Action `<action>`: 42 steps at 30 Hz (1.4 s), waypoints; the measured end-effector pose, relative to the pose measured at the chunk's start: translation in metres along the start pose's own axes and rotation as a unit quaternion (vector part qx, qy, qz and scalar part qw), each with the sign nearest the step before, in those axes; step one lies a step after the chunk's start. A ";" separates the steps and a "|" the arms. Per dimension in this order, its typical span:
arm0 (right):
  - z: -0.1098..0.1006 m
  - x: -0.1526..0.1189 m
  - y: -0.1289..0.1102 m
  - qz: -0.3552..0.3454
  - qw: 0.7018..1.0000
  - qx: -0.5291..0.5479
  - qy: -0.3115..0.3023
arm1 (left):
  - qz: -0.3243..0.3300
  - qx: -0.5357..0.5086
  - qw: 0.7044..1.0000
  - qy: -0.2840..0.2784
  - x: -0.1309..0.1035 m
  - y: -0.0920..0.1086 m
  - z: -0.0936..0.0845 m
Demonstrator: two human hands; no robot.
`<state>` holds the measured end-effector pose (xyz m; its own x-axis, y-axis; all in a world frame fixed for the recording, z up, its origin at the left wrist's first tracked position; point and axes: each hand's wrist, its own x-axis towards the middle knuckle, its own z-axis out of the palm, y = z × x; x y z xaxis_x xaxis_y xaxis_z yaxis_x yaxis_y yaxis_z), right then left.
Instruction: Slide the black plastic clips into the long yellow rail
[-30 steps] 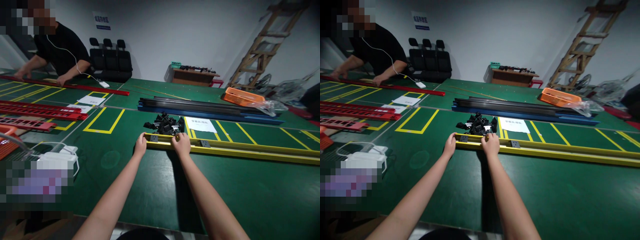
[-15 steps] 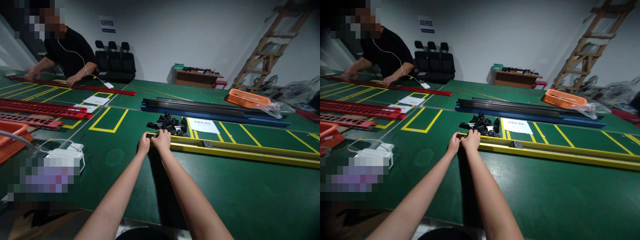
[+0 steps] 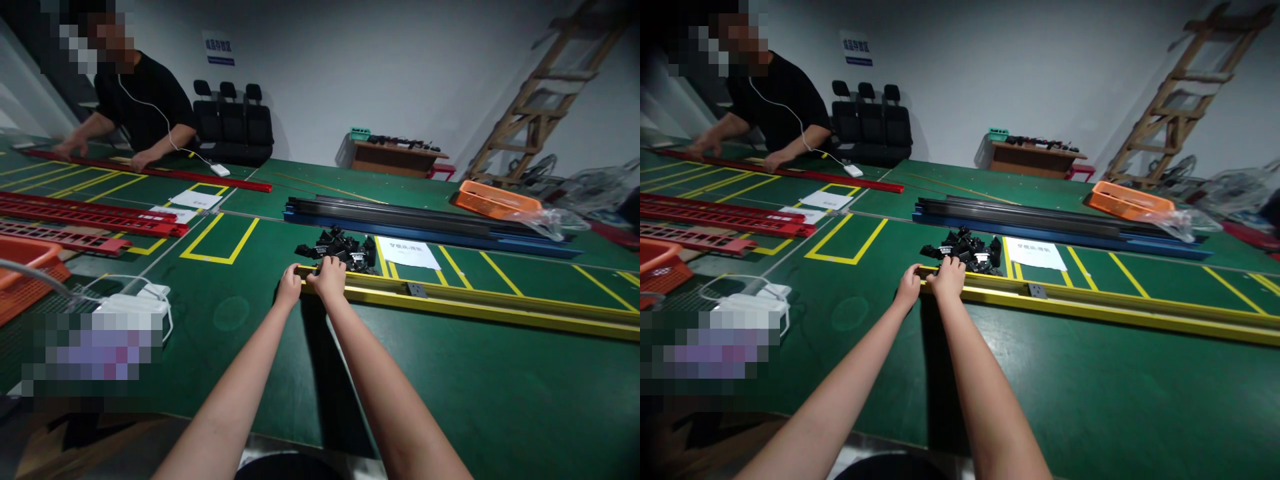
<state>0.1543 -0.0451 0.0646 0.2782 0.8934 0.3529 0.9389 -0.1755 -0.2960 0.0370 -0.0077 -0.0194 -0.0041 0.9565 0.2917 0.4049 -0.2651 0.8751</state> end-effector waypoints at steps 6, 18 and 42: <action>-0.010 0.005 0.039 0.039 0.998 -0.036 -0.025 | 0.022 -0.002 1.000 0.002 -0.001 0.001 -0.001; -0.050 0.003 0.148 0.156 0.978 -0.135 -0.015 | 0.007 -0.023 1.000 -0.001 -0.002 0.005 -0.004; -0.067 -0.015 0.249 0.219 0.965 -0.126 0.067 | 0.007 -0.036 0.999 0.011 -0.006 0.000 -0.003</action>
<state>0.3971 -0.1304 0.0452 0.6680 0.6514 0.3598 0.7397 -0.6344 -0.2245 0.0341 -0.0140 -0.0199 -0.0190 0.9502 0.3109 0.3377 -0.2866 0.8966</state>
